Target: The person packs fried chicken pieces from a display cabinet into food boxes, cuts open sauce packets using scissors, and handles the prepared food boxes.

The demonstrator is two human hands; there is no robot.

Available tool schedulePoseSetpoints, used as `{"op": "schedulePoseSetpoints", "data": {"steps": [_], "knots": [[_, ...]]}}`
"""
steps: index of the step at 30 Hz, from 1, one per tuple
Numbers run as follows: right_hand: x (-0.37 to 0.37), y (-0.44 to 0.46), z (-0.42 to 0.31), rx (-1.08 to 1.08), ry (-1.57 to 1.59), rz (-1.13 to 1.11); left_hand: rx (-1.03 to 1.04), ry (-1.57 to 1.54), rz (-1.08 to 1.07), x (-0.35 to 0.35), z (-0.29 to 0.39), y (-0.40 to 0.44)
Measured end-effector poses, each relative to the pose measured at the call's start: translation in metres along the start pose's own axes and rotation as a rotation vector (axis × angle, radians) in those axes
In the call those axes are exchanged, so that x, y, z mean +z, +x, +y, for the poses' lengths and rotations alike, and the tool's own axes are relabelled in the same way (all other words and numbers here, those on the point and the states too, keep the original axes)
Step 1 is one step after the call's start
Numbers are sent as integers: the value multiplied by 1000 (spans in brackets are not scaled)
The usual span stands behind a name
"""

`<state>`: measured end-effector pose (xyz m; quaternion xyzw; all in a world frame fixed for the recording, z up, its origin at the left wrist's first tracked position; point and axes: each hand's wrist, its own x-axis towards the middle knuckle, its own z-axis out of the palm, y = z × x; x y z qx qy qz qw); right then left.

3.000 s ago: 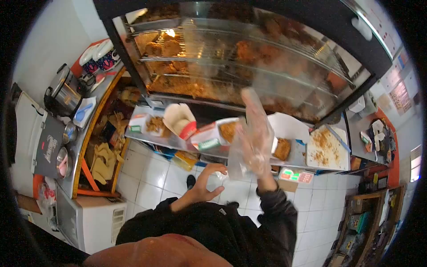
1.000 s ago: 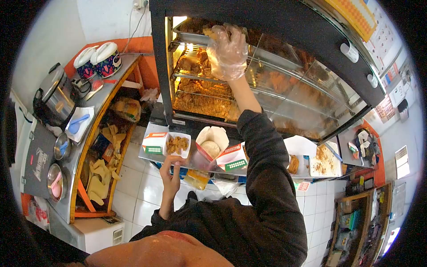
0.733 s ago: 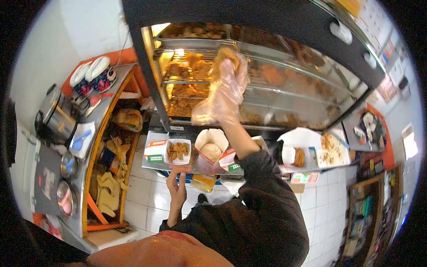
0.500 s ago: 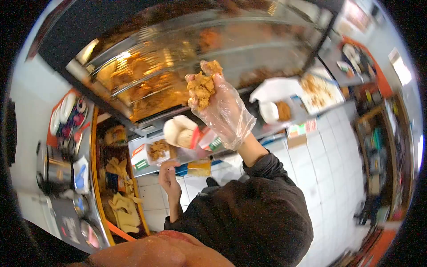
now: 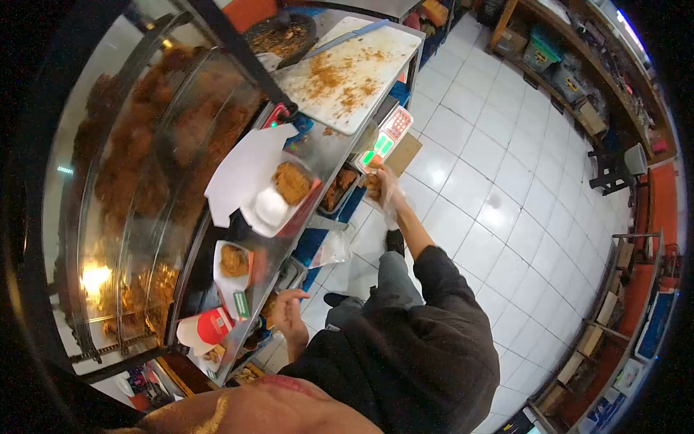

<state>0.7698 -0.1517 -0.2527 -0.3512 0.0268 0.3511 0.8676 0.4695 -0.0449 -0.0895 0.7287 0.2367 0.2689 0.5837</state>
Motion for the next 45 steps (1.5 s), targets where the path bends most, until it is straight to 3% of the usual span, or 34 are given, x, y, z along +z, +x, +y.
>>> {"op": "schedulePoseSetpoints", "data": {"steps": [4, 5, 6, 7, 9, 10, 11, 13, 15, 16, 18, 19, 22, 24, 31, 33, 34, 35, 37, 40, 45], "knots": [[-68, 120, -2, 6, -388, 94, -87, 38, -33, 50, -9, 21], [-62, 148, -10, 5, -794, 168, -104, 52, -13, 55, -12, 23], [-87, 186, 9, -405, -1087, 133, -105, 112, 9, 58, -14, 23], [-107, 220, 28, -550, -1222, 208, -103, 171, 35, 60, -15, 24], [-113, 257, 25, -263, -2080, -34, -158, 194, 121, 62, -12, 23], [-113, 263, 26, -257, -2216, -137, -152, 208, 162, 59, -14, 21], [-114, 264, 29, -333, -2144, -53, -140, 219, 202, 54, -16, 18], [-107, 244, 28, -682, -1754, 209, -140, 226, 260, 40, -12, 14], [-78, 197, 15, -898, -1481, 261, -135, 232, 217, 25, -6, 8], [-58, 164, -3, -963, -1401, 193, -110, 227, 309, 15, -5, 4], [4, 99, -30, -1075, -1228, 127, -171, 150, 213, -11, -4, -9], [46, 76, -34, -1137, -1126, 126, -142, 148, 316, -25, -3, -15], [188, -10, -22, -1339, -815, 90, 7, 83, 241, -76, 7, -35], [284, -64, 4, -1413, -701, -97, 76, 105, 310, -114, 16, -54], [551, -212, 127, -1521, -1022, -1241, 219, 188, 567, -236, 25, -137], [611, -221, 176, -1668, -1189, -1231, 151, 143, 692, -259, 31, -159], [641, -214, 198, -1761, -1331, -1149, 149, 176, 730, -268, 27, -169], [669, -204, 216, -1989, -1518, -983, 148, 168, 734, -277, 25, -178], [722, -213, 235, -1261, -1919, -1032, 161, 142, 839, -287, 22, -192], [763, -176, 276, -1204, -1961, -1069, 159, 113, 937, -295, 19, -210], [784, -159, 285, -1178, -1946, -1086, 123, 53, 1041, -311, 4, -232]]}}
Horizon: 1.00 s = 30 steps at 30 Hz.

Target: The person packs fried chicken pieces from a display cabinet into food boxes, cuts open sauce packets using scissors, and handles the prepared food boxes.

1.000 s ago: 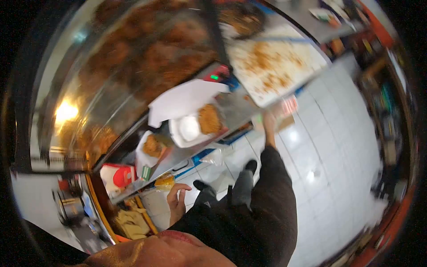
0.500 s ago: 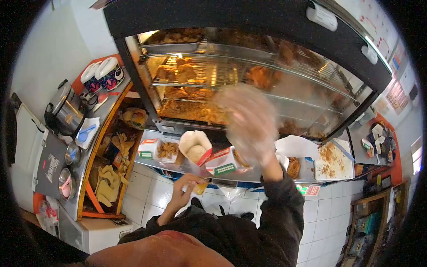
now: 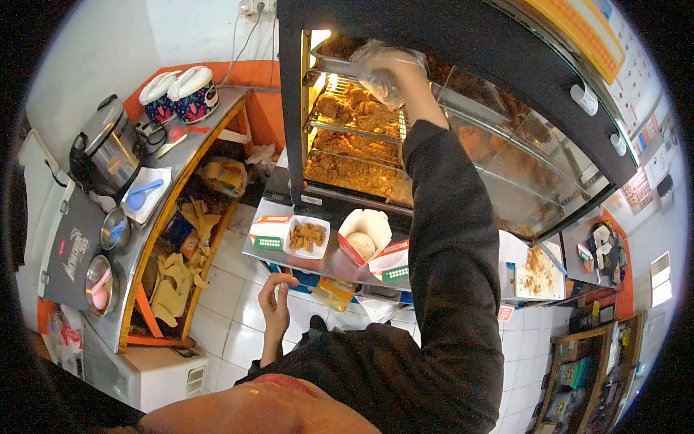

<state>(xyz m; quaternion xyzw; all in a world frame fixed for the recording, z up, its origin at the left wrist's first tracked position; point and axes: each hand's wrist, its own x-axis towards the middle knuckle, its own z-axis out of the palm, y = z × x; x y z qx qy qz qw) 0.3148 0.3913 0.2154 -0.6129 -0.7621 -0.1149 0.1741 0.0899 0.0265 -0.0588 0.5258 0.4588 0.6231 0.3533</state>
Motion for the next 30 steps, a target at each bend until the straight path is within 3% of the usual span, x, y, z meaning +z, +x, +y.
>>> {"op": "schedulePoseSetpoints", "data": {"steps": [30], "knots": [[-10, -26, 21, -53, -30, 120, 24, 0, 62, -2, -1, 0]]}}
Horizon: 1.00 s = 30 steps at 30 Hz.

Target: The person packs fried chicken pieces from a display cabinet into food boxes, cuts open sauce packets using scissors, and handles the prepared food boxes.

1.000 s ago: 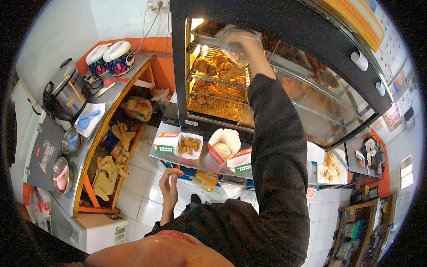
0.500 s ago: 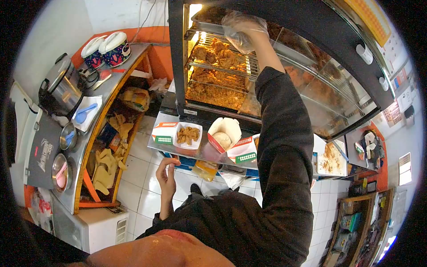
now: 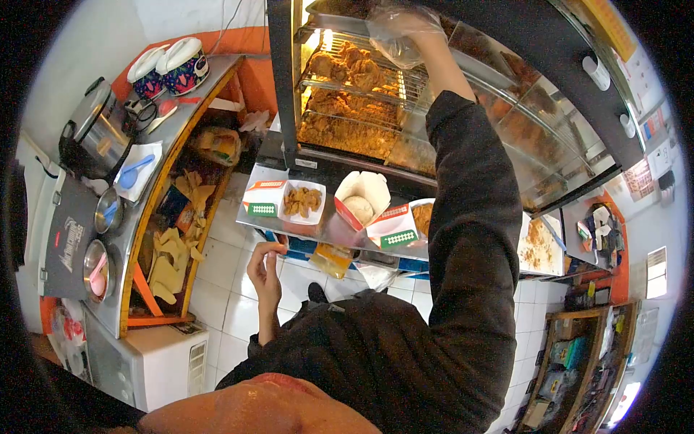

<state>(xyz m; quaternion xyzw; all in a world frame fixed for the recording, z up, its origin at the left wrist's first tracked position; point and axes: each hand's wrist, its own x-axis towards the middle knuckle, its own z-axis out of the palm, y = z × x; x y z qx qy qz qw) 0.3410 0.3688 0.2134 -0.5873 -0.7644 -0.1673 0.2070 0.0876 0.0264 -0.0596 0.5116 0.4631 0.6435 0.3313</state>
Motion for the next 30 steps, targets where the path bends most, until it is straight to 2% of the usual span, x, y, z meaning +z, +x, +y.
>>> {"op": "schedulePoseSetpoints", "data": {"steps": [10, 12, 13, 16, 20, 25, 29, 30], "knots": [[-1, -29, -15, 89, -116, 85, 20, -2, 90, -13, 0, 0], [-4, -38, -22, -2, -194, 172, 49, 39, 82, -12, 1, 2], [4, -38, -20, -331, -370, 404, 50, 37, 81, -11, -1, 2], [-34, -61, -53, -318, -436, 362, 9, 12, 54, -9, -8, 3], [-32, -52, -43, -401, -310, 287, -11, 7, 28, -7, -8, 4], [-46, -52, -69, -486, -129, 813, -45, 27, 26, -11, -12, 5], [-41, -53, -57, -565, -267, 664, -48, 26, 29, -11, -16, 7], [-46, -54, -64, -395, -365, 379, -45, 26, 25, -11, -17, 8]]}}
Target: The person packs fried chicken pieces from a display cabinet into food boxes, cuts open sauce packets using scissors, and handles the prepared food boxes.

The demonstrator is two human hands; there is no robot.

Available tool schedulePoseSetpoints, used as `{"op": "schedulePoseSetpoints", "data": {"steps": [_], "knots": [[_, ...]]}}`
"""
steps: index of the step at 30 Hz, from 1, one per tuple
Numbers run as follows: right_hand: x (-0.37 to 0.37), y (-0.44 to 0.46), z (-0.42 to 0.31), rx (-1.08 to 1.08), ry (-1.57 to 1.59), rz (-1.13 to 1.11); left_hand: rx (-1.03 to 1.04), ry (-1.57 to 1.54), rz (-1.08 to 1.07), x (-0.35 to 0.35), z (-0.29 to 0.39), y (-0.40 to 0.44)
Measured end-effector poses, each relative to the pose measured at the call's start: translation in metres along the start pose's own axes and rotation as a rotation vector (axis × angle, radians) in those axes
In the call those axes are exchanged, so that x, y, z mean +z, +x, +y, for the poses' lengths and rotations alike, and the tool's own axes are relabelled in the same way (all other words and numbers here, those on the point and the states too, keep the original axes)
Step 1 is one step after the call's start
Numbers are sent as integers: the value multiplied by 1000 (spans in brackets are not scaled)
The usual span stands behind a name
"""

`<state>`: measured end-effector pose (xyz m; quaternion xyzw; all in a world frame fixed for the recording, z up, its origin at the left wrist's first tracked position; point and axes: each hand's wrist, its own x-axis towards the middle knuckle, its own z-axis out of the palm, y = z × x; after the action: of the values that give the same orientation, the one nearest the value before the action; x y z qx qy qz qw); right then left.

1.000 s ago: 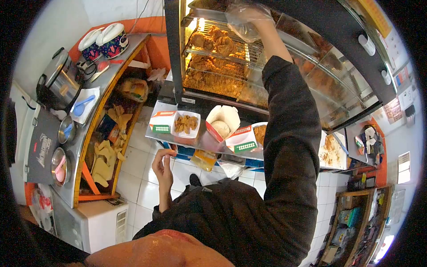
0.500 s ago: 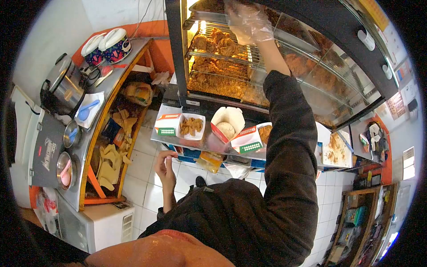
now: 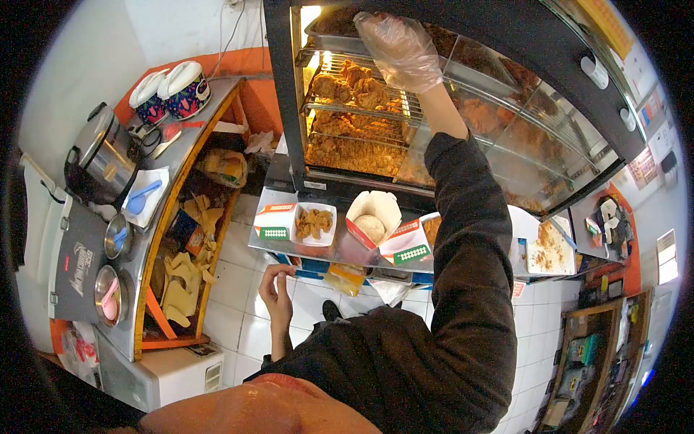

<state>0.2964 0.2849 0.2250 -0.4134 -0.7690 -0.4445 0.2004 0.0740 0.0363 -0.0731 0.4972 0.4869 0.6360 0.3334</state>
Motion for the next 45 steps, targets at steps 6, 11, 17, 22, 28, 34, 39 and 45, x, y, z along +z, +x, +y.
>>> {"op": "schedulePoseSetpoints", "data": {"steps": [6, 11, 17, 22, 28, 34, 39, 45], "knots": [[77, -24, 36, -212, -44, 453, -34, -9, -24, 0, -2, 4], [52, -12, 20, -243, -83, 688, -29, -18, -33, -2, -3, 5], [42, -26, 17, -238, 140, 700, -9, -14, -45, 0, -4, 8], [-32, -98, -11, 579, 839, 1027, 15, -34, -77, 10, -7, 9], [-129, -248, 36, 956, 1649, 1083, 35, -63, -205, 50, -1, 3], [-178, -474, 57, 1422, 1560, 1337, 8, -40, -560, 129, 19, -29], [-160, -692, 23, 2054, 1071, 1588, -36, -59, -885, 218, 30, -75], [-16, -918, -12, 2272, 1554, 1356, -82, 18, -1097, 310, 33, -142]]}}
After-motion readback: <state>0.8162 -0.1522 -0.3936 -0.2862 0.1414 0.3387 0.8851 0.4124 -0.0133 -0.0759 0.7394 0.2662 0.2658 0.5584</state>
